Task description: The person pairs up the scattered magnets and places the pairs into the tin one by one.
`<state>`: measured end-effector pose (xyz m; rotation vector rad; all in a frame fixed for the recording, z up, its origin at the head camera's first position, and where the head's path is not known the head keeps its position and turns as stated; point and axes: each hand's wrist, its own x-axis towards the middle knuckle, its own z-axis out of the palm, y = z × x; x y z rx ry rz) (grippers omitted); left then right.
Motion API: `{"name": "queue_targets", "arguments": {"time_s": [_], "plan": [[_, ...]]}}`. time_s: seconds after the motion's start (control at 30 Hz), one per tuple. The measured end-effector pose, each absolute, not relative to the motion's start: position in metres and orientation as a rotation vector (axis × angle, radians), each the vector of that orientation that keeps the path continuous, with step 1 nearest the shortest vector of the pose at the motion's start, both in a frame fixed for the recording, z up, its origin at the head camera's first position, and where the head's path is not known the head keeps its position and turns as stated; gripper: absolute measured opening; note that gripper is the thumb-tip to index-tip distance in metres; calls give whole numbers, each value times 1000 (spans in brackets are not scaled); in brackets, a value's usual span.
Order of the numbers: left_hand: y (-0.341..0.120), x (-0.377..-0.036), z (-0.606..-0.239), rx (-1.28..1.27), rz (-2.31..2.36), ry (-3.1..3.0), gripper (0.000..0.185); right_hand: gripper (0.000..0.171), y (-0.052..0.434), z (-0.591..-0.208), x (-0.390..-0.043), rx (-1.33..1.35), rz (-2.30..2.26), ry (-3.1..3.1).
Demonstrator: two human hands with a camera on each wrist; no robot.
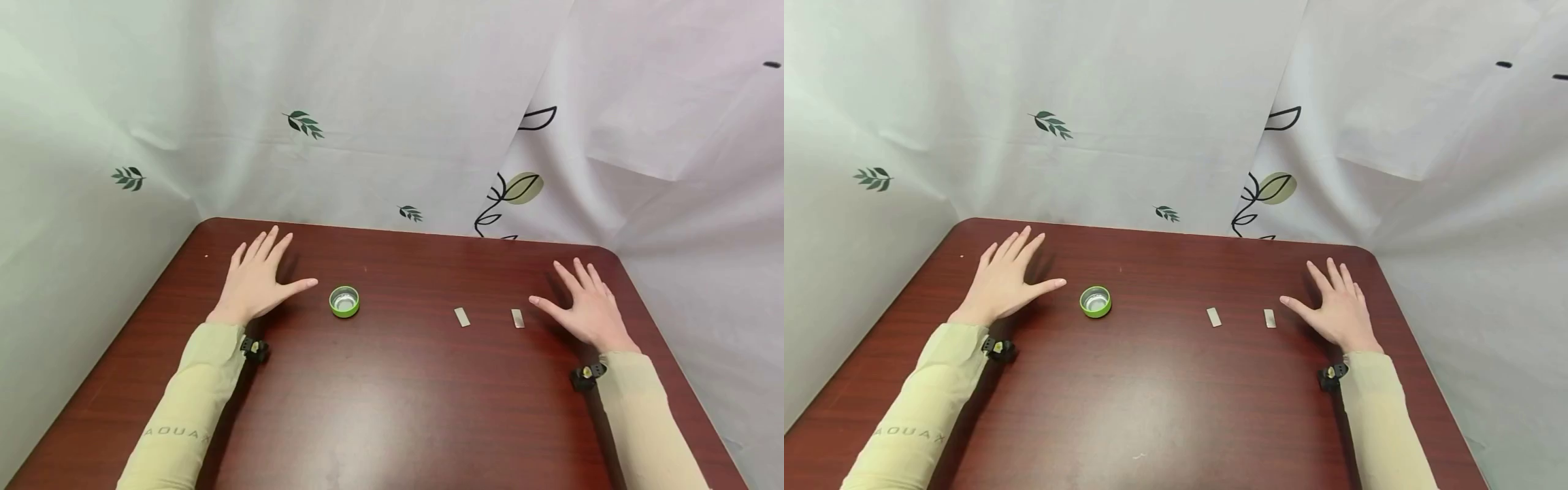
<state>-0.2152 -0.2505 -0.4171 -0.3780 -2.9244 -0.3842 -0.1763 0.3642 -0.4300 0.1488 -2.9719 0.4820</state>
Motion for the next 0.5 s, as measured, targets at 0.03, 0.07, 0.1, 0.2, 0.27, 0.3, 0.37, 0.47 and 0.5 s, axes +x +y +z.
{"name": "queue_targets", "arguments": {"time_s": [0.03,0.07,0.1,0.2,0.27,0.3,0.37,0.47,0.5], "plan": [[-249,-215,-417,-381,-391,-2915,109,97,364,-429,-176,150,490,-2972],[-248,-215,-416,-386,-394,-2906,109,97,363,-428,-176,151,499,-2972],[-247,-215,-416,-390,-396,-2898,109,96,363,-427,-175,154,506,-2970],[-244,-214,-414,-404,-409,-2876,109,96,362,-424,-174,162,518,-2967],[-241,-214,-412,-415,-417,-2864,109,96,361,-422,-173,160,522,-2969],[-239,-213,-411,-420,-424,-2859,109,97,361,-422,-172,157,522,-2971],[-235,-212,-409,-427,-444,-2848,109,98,360,-421,-172,155,526,-2976],[-227,-211,-407,-438,-474,-2837,109,99,359,-420,-171,158,540,-2977],[-224,-211,-406,-442,-484,-2832,109,99,359,-419,-171,163,546,-2975]]}}
